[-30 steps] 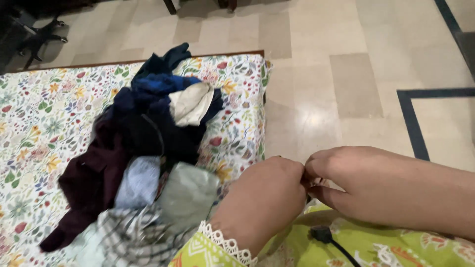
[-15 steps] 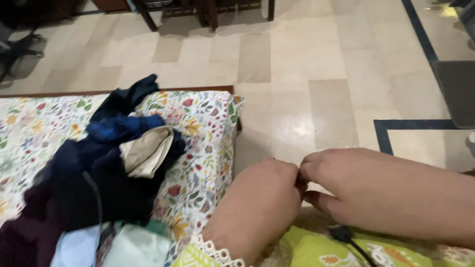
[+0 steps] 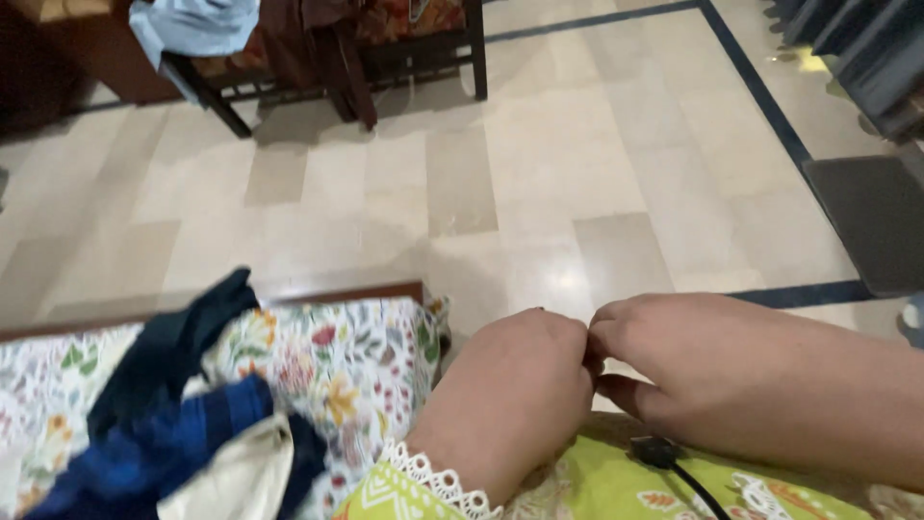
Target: The person retrieves sunglasses, a charger, and a packaged cable from a cabinet drawer and a desk, placing each item into a backpack.
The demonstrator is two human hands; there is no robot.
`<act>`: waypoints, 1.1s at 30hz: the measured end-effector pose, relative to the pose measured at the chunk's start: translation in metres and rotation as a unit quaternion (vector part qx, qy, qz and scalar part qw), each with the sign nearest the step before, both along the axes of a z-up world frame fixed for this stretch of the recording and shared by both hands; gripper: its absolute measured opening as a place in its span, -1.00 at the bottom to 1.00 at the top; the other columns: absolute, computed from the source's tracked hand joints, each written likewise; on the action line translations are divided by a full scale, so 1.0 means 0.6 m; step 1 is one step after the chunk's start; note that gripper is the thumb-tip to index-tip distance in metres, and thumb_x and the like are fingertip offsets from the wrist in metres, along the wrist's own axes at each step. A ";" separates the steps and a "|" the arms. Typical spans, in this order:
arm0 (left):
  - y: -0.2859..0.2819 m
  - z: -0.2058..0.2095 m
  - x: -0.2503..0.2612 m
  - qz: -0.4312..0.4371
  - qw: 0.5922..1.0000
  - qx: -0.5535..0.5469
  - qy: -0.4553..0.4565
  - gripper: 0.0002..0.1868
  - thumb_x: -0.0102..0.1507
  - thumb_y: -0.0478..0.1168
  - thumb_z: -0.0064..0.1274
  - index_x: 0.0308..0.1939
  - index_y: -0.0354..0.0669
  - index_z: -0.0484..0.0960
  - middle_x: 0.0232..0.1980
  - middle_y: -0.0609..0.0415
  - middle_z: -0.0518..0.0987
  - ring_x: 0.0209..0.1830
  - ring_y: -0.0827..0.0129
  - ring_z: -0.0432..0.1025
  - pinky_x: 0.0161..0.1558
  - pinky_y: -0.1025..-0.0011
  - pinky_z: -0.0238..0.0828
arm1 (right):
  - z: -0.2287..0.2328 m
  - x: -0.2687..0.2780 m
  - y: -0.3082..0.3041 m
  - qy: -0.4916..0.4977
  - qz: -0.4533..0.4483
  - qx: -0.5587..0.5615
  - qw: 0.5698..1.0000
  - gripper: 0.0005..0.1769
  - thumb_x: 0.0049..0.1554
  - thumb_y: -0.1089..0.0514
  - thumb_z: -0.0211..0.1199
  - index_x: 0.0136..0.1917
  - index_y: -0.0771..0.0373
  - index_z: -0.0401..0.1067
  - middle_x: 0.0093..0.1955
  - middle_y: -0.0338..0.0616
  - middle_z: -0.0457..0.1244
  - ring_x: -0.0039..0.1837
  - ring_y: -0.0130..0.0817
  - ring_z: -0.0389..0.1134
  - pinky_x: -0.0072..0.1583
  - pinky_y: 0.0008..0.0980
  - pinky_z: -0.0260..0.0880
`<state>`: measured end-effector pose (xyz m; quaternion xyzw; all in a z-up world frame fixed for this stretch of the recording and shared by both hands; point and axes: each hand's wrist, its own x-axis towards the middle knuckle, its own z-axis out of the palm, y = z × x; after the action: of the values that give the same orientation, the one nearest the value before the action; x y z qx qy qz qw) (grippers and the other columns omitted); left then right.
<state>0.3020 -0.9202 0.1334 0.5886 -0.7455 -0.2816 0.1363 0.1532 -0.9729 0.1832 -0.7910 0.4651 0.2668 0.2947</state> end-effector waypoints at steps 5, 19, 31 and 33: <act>-0.110 0.002 0.051 -0.032 0.999 -0.022 -0.028 -0.78 0.19 -0.22 -0.02 -0.36 -0.21 0.73 -0.30 -0.23 0.64 -0.23 -0.11 0.54 -0.13 0.01 0.46 | 0.037 0.069 -0.086 0.001 -0.053 -0.010 0.999 -0.70 0.19 -0.01 0.21 0.11 0.17 0.49 -0.11 -0.01 0.44 -0.03 -0.07 0.50 0.05 -0.19 0.48; -0.328 -0.019 0.092 0.069 0.997 0.046 -0.008 -0.82 0.15 -0.24 0.03 -0.37 -0.23 0.72 -0.29 -0.24 0.63 -0.22 -0.12 0.53 -0.10 0.02 0.45 | -0.043 0.089 -0.387 -0.157 0.169 0.007 0.973 -0.76 0.04 0.15 0.23 -0.04 0.21 0.61 -0.10 -0.12 0.48 -0.06 -0.15 0.50 0.04 -0.24 0.49; -0.500 0.015 0.111 0.258 0.965 0.040 0.014 -0.81 0.17 -0.26 0.00 -0.36 -0.25 0.72 -0.27 -0.26 0.63 -0.21 -0.12 0.55 -0.10 0.02 0.46 | -0.010 0.174 -0.615 -0.034 0.300 -0.021 0.953 -0.77 0.06 0.12 0.21 0.01 0.10 0.53 -0.03 -0.18 0.42 0.01 -0.15 0.48 0.11 -0.24 0.48; -0.515 0.020 0.131 0.272 0.958 0.088 0.019 -0.80 0.16 -0.27 -0.03 -0.34 -0.22 0.72 -0.26 -0.23 0.64 -0.21 -0.12 0.54 -0.11 0.02 0.44 | -0.016 0.198 -0.638 -0.078 0.335 -0.023 0.939 -0.79 0.05 0.09 0.20 -0.05 0.13 0.53 0.00 -0.23 0.39 0.03 -0.14 0.45 0.11 -0.20 0.45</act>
<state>0.3804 -1.2292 0.1457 0.7732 -0.5270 -0.3096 0.1691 0.2723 -1.3560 0.1739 -0.9259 0.1547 0.2767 0.2053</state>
